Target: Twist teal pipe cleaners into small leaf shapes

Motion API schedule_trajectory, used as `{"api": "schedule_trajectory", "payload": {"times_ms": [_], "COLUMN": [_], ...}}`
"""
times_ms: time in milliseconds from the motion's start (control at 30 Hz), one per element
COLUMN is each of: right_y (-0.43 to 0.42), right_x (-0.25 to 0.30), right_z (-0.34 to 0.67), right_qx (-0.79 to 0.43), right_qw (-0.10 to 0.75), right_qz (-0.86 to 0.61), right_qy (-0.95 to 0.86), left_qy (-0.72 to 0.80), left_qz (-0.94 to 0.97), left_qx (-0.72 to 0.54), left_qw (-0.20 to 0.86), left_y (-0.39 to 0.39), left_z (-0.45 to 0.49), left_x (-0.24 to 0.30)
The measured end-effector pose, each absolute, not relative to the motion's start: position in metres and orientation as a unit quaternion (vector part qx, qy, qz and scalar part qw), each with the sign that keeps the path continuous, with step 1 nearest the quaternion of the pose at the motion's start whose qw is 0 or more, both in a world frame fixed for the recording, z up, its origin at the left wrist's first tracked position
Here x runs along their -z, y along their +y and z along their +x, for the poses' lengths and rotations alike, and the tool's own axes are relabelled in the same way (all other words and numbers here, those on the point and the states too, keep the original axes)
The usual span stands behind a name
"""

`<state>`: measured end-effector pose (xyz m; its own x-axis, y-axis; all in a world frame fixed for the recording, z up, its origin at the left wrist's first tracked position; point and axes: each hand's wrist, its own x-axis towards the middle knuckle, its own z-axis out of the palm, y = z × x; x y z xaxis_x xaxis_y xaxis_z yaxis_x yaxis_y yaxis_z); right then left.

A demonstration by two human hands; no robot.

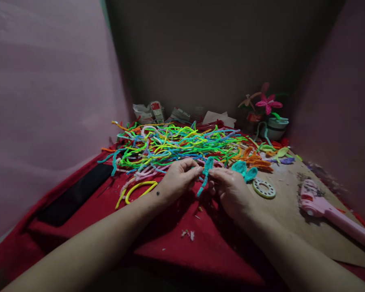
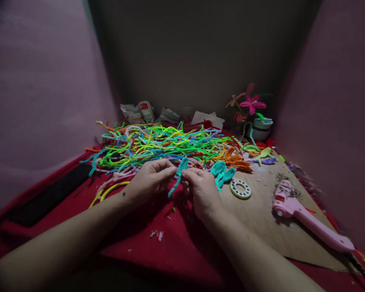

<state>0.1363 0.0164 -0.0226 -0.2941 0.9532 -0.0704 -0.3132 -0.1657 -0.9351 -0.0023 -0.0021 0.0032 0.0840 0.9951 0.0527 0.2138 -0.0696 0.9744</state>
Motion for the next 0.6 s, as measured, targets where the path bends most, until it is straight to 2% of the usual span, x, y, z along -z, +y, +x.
{"api": "schedule_trajectory", "payload": {"times_ms": [133, 267, 500, 600], "right_y": [0.0191, 0.0187, 0.0184, 0.0171], "right_x": [0.0242, 0.0264, 0.0218, 0.0203], "right_z": [0.1371, 0.1378, 0.1365, 0.1347], "right_qx": [-0.687, -0.652, -0.627, -0.634], "right_qw": [0.461, 0.445, 0.396, 0.406], "right_qz": [-0.364, -0.386, -0.415, -0.415], "right_qy": [-0.428, -0.478, -0.527, -0.511], "left_qy": [0.504, 0.505, 0.538, 0.546], "left_qz": [0.575, 0.578, 0.61, 0.642], "left_qx": [-0.425, -0.414, -0.399, -0.403], "left_qw": [0.484, 0.489, 0.423, 0.357], "left_y": [-0.0014, -0.0013, 0.0001, -0.0009], "left_z": [-0.0059, -0.008, -0.0104, -0.0096], "left_x": [-0.0042, -0.004, -0.0054, -0.0029]}}
